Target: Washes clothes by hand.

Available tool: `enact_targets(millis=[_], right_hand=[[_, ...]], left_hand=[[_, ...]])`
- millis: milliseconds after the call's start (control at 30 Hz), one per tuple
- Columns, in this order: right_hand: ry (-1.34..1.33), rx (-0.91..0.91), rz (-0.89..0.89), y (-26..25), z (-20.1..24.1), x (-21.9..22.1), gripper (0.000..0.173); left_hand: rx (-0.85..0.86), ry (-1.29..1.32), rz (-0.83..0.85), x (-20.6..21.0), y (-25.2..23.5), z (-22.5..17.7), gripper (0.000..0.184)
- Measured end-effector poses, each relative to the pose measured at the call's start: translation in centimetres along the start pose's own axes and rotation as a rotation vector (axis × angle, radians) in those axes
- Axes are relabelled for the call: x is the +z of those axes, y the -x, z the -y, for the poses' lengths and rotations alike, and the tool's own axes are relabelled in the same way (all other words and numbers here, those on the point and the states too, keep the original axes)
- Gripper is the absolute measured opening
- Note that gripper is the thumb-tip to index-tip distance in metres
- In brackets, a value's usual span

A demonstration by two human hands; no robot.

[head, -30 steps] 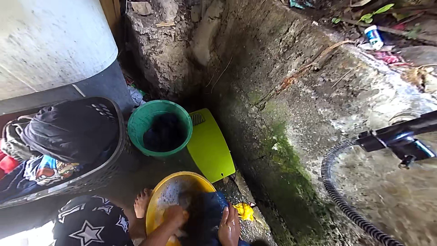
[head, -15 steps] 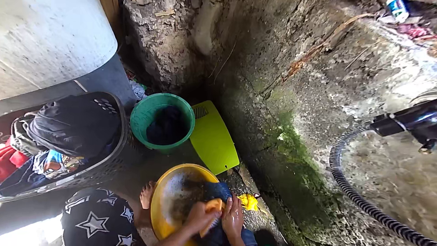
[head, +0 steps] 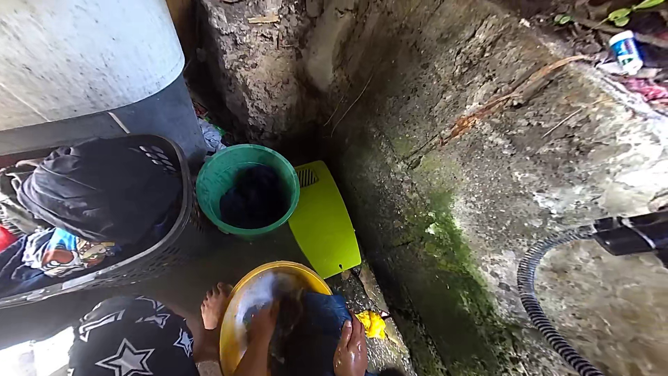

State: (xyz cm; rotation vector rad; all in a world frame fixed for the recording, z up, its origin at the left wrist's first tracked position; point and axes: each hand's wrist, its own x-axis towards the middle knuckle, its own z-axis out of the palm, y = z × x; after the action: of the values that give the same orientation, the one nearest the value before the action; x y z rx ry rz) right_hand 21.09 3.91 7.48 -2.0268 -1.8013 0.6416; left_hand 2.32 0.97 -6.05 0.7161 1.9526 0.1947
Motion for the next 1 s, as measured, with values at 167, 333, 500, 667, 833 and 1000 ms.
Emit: enact_targets(millis=[167, 333, 500, 667, 833, 1000], right_hand=[[-0.021, -0.020, 0.003, 0.0, -0.1, -0.1, 0.051], [-0.050, -0.065, 0.000, 0.0, -0.5, 0.1, 0.051], [-0.018, -0.016, 0.066, 0.2, 0.1, -0.5, 0.050], [-0.046, -0.025, 0.029, 0.2, 0.0, -0.2, 0.050], [-0.027, -0.011, 0.033, 0.4, 0.1, -0.3, 0.050], [-0.038, -0.006, 0.040, 0.5, 0.0, -0.3, 0.050]], left_hand=[[-0.008, 0.301, -0.151, -1.7, 2.9, -3.5, 0.050], [0.640, 0.844, -0.088, -1.1, 12.1, -8.0, 0.024], [0.134, -0.005, 0.061, 0.6, 1.3, -5.1, 0.049], [0.304, 0.457, -0.052, -2.3, 8.5, -8.3, 0.046], [0.231, 0.221, -0.020, 2.1, 3.5, -6.7, 0.051], [0.080, 0.256, 0.010, -0.5, 4.8, -7.9, 0.056]])
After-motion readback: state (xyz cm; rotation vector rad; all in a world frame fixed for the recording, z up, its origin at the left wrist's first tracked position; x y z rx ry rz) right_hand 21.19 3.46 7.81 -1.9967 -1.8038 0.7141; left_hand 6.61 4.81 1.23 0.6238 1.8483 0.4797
